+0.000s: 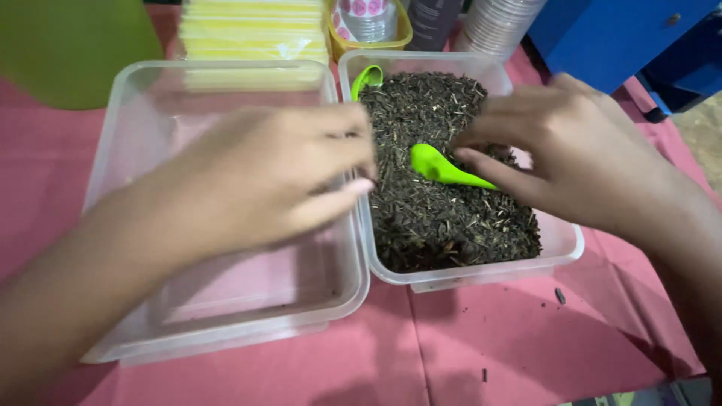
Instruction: Sorting through dried tea leaves to remove stems and twigs using a spoon and fingers
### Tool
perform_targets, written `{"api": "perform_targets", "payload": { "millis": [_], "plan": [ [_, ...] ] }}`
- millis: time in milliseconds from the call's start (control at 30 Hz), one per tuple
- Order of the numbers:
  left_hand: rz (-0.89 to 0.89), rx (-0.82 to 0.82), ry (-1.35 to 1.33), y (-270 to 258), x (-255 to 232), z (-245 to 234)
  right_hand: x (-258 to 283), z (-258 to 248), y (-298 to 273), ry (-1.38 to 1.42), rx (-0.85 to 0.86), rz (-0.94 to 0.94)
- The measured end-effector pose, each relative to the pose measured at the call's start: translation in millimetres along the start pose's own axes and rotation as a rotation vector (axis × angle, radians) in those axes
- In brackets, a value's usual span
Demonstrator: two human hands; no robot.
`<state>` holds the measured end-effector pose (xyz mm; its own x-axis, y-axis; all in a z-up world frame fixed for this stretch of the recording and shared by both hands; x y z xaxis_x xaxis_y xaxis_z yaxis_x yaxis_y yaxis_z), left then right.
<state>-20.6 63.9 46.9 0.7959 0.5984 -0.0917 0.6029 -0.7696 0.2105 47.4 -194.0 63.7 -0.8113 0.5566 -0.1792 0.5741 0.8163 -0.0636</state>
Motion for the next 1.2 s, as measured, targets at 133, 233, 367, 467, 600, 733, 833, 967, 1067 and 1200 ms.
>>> {"api": "perform_targets", "payload": {
  "millis": [133,233,367,467,600,733,833,967,1067,1200],
  "plan": [
    [0.040,-0.019,0.154,43,-4,30,-26,32,-20,0.052,-0.011,0.032],
    [0.049,0.027,0.074,73,-2,45,-28,43,-22,0.188,-0.080,0.014],
    [0.168,-0.208,-0.123,91,-3,53,-24,50,-22,0.392,-0.235,-0.089],
    [0.183,-0.292,-0.239,92,-5,56,-26,59,-28,0.405,-0.252,-0.060],
    [0.134,-0.403,-0.244,85,-8,49,-25,57,-28,0.427,-0.317,-0.102],
    [0.082,-0.409,-0.341,85,-3,52,-25,59,-31,0.337,-0.307,-0.065],
    [-0.038,-0.422,-0.396,84,3,54,-23,59,-31,0.297,-0.313,-0.075],
    [-0.060,-0.485,-0.519,83,7,51,-28,69,-36,0.330,-0.267,0.044],
    [-0.113,-0.498,-0.555,83,11,53,-34,77,-38,0.435,-0.235,0.162],
    [-0.196,-0.480,-0.551,84,13,57,-39,84,-38,0.590,-0.292,0.217]
  ]
}}
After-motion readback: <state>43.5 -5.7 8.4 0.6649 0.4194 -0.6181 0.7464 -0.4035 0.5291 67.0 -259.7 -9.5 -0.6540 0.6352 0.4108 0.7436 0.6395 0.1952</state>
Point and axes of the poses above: each hand's wrist, its own y-axis towards the middle knuckle, its own z-axis out of the palm, x = y × z, the point moved 2 cm from there along y, towards the middle knuckle, and after that the axes turned 14 degrees about x, right-handed, at the moved point
